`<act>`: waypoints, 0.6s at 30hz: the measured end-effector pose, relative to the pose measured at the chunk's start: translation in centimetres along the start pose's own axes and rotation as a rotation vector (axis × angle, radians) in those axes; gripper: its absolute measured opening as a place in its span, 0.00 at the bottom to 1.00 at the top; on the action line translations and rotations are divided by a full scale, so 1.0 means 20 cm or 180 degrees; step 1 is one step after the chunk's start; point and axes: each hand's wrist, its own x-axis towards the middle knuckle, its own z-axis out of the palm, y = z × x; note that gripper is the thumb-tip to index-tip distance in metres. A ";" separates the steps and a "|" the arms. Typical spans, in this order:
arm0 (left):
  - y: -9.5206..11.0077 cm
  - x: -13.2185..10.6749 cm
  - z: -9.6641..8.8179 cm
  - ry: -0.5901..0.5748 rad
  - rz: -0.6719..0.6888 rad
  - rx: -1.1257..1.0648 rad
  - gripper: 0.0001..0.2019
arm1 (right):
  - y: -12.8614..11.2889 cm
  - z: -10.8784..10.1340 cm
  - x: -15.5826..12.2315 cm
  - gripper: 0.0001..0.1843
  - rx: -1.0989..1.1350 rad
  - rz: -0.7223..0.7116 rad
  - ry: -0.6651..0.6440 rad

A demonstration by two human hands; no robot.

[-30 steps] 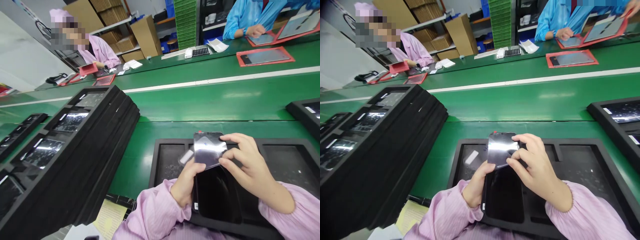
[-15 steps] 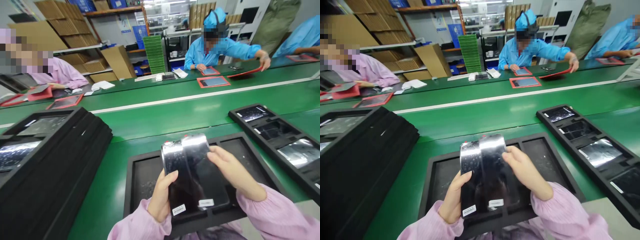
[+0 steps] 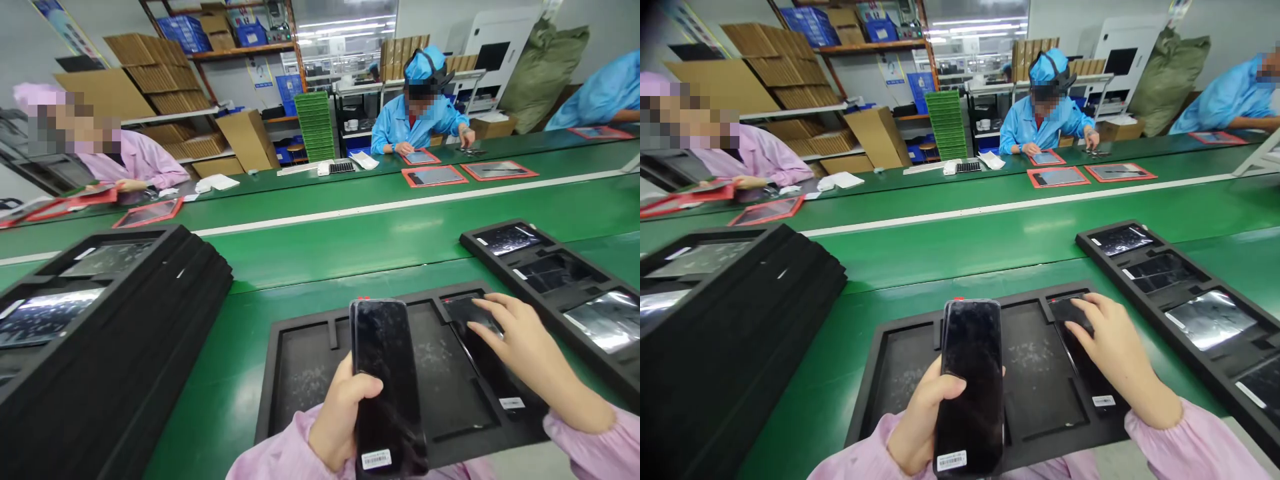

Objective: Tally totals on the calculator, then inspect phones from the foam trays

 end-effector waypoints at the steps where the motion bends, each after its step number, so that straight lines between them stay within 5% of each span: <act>1: -0.01 0.00 0.00 -0.0025 0.0016 0.0002 0.19 | -0.06 0.01 0.03 0.22 0.0324 -0.0253 -0.0099; 7: 0.01 0.02 0.00 -0.0307 0.0091 0.0251 0.21 | -0.44 0.12 0.24 0.12 0.1746 -0.1012 -0.0841; 11: 0.06 0.03 0.00 -0.0357 0.0109 0.0322 0.21 | -0.51 0.20 0.26 0.12 0.1579 -0.1647 -0.0019; 14: 0.08 0.03 0.00 -0.0454 0.0125 0.0108 0.22 | -0.51 0.15 0.19 0.15 0.1239 -0.2408 0.0353; 18: 0.10 0.03 -0.01 -0.0524 0.0123 -0.0264 0.19 | -0.56 0.01 0.15 0.20 0.1295 -0.3268 -0.0756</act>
